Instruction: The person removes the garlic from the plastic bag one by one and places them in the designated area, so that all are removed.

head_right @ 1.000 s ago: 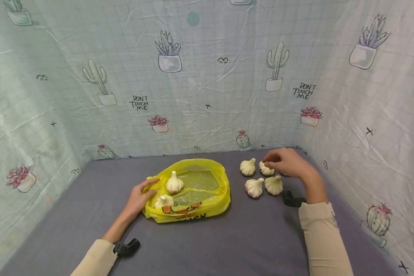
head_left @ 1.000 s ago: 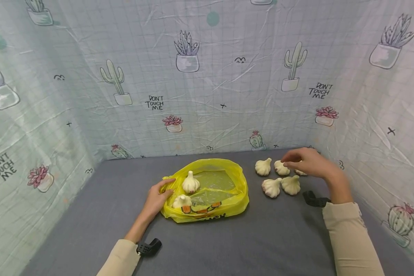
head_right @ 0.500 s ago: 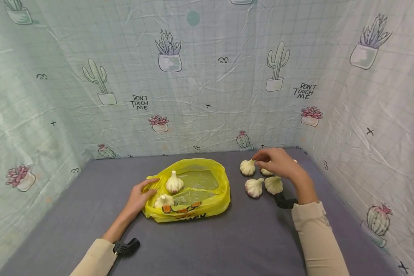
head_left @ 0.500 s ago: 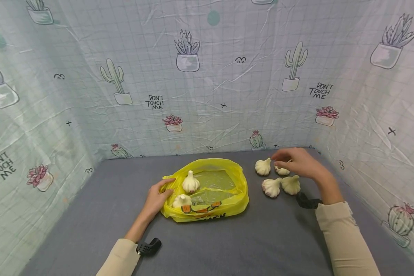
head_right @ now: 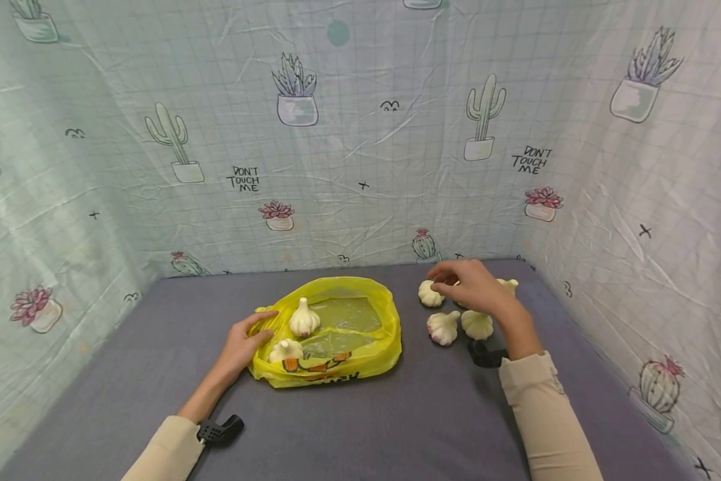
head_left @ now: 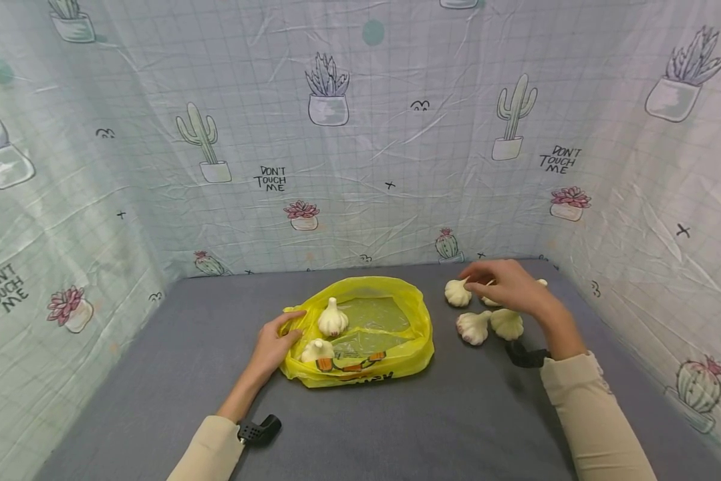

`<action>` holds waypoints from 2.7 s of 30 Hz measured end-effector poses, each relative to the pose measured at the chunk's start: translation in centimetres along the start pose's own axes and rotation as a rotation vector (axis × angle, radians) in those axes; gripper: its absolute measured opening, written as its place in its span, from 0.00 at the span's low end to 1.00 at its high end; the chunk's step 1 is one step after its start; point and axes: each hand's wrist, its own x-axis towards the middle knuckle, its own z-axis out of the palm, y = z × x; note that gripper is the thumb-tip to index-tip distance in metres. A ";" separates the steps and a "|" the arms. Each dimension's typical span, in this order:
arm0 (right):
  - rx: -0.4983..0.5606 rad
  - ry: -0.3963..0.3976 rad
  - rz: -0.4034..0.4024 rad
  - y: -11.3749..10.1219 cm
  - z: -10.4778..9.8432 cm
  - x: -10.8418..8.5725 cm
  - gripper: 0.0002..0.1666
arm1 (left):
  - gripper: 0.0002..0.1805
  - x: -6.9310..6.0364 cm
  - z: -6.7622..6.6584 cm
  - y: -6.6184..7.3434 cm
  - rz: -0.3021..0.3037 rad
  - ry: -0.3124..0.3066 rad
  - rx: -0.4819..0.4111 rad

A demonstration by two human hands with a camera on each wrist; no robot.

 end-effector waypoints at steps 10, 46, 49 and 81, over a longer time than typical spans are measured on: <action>0.008 0.002 -0.020 -1.1 0.6 0.4 0.15 | 0.22 0.0 0.0 0.1 -0.001 0.002 0.011; -0.076 -0.202 -0.289 -10.2 6.6 9.7 0.16 | 0.22 0.0 -0.1 0.0 0.018 -0.003 -0.030; -0.053 -0.231 -0.286 -10.6 7.4 10.8 0.16 | 0.22 -0.1 -0.1 0.0 0.022 -0.002 -0.034; -0.021 -0.411 -0.263 -12.7 12.8 14.9 0.22 | 0.22 -0.1 0.0 0.1 0.013 -0.006 -0.041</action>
